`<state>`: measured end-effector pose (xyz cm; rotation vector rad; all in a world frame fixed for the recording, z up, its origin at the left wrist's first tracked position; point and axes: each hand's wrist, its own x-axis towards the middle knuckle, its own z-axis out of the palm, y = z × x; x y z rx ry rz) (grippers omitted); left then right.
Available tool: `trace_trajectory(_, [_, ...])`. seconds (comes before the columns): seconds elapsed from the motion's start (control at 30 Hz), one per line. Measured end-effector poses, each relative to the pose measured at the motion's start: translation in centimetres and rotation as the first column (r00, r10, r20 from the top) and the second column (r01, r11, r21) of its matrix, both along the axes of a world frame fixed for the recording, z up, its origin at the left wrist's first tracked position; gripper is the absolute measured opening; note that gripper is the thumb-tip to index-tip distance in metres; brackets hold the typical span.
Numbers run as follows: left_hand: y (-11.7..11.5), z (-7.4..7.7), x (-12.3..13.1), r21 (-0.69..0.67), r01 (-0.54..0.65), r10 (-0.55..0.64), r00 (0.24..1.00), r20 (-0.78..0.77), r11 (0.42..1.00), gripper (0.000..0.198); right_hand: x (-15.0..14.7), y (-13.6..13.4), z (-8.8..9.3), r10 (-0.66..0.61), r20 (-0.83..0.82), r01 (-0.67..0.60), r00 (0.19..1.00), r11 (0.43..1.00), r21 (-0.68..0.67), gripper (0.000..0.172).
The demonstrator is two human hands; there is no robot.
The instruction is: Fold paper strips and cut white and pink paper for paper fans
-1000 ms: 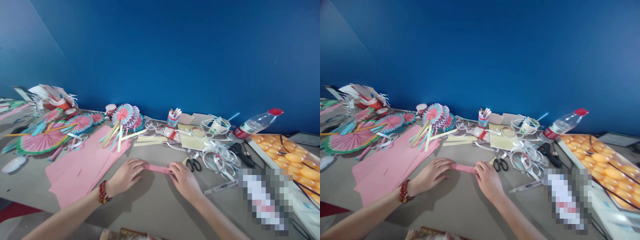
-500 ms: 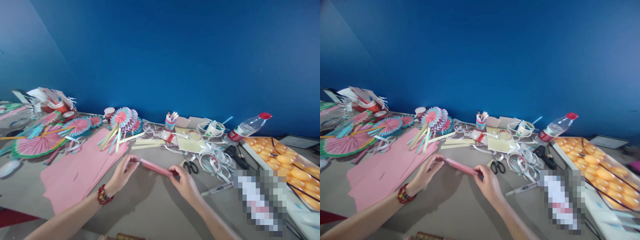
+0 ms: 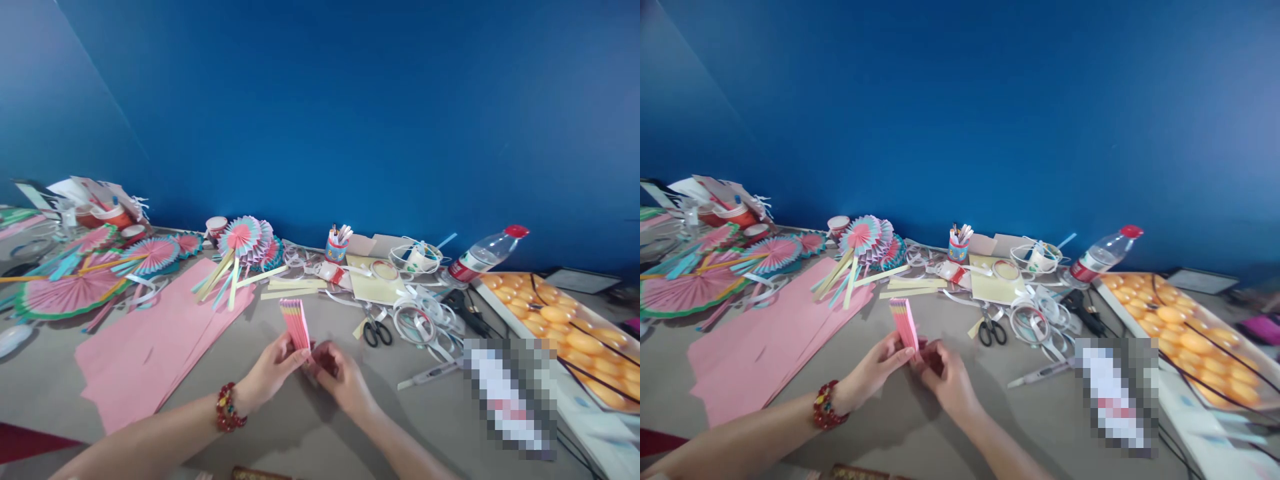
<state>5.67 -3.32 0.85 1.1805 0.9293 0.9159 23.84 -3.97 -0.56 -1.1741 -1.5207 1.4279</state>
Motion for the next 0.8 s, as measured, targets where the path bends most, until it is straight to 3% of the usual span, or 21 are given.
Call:
trace_trajectory(0.17, [0.0,0.3,0.6,0.260,0.027,0.045,0.963,-0.267,0.965,0.033,-0.9,-0.6,-0.1,-0.021,0.225,-0.033,0.974,0.972,0.232,0.016])
trace_trajectory(0.3, [-0.1,0.9,-0.2,0.453,0.198,0.111,0.815,-0.569,0.869,0.030,0.4,-0.5,0.6,-0.068,0.366,-0.084,0.928,0.919,0.384,0.009])
trace_trajectory(0.37, [0.3,1.2,-0.8,0.531,0.345,0.182,0.682,-0.708,0.774,0.024,1.7,-0.2,1.2,-0.248,0.409,-0.025,0.878,0.830,0.557,0.008])
trace_trajectory(0.43, [0.7,1.5,-1.4,0.537,0.475,0.265,0.525,-0.809,0.697,0.021,3.1,0.1,2.0,-0.424,0.389,0.011,0.818,0.687,0.726,0.021])
trace_trajectory(0.47, [0.8,1.6,-1.7,0.518,0.527,0.301,0.444,-0.844,0.674,0.020,3.7,0.2,2.4,-0.467,0.384,-0.005,0.797,0.631,0.776,0.032])
trace_trajectory(0.53, [1.0,1.8,-2.0,0.485,0.610,0.366,0.319,-0.874,0.626,0.022,4.5,0.3,3.0,-0.479,0.439,-0.106,0.760,0.575,0.811,0.054])
trace_trajectory(0.6, [1.0,1.8,-2.1,0.477,0.674,0.416,0.268,-0.869,0.564,0.028,4.6,0.2,3.3,-0.413,0.538,-0.238,0.735,0.586,0.774,0.068])
trace_trajectory(0.67, [0.8,1.5,-2.0,0.483,0.720,0.436,0.274,-0.857,0.498,0.034,4.3,0.1,3.2,-0.300,0.599,-0.300,0.742,0.651,0.698,0.074])
trace_trajectory(0.8, [0.7,0.5,-1.9,0.508,0.751,0.456,0.308,-0.835,0.422,0.041,3.4,0.4,2.0,-0.160,0.475,-0.083,0.865,0.888,0.451,0.066])
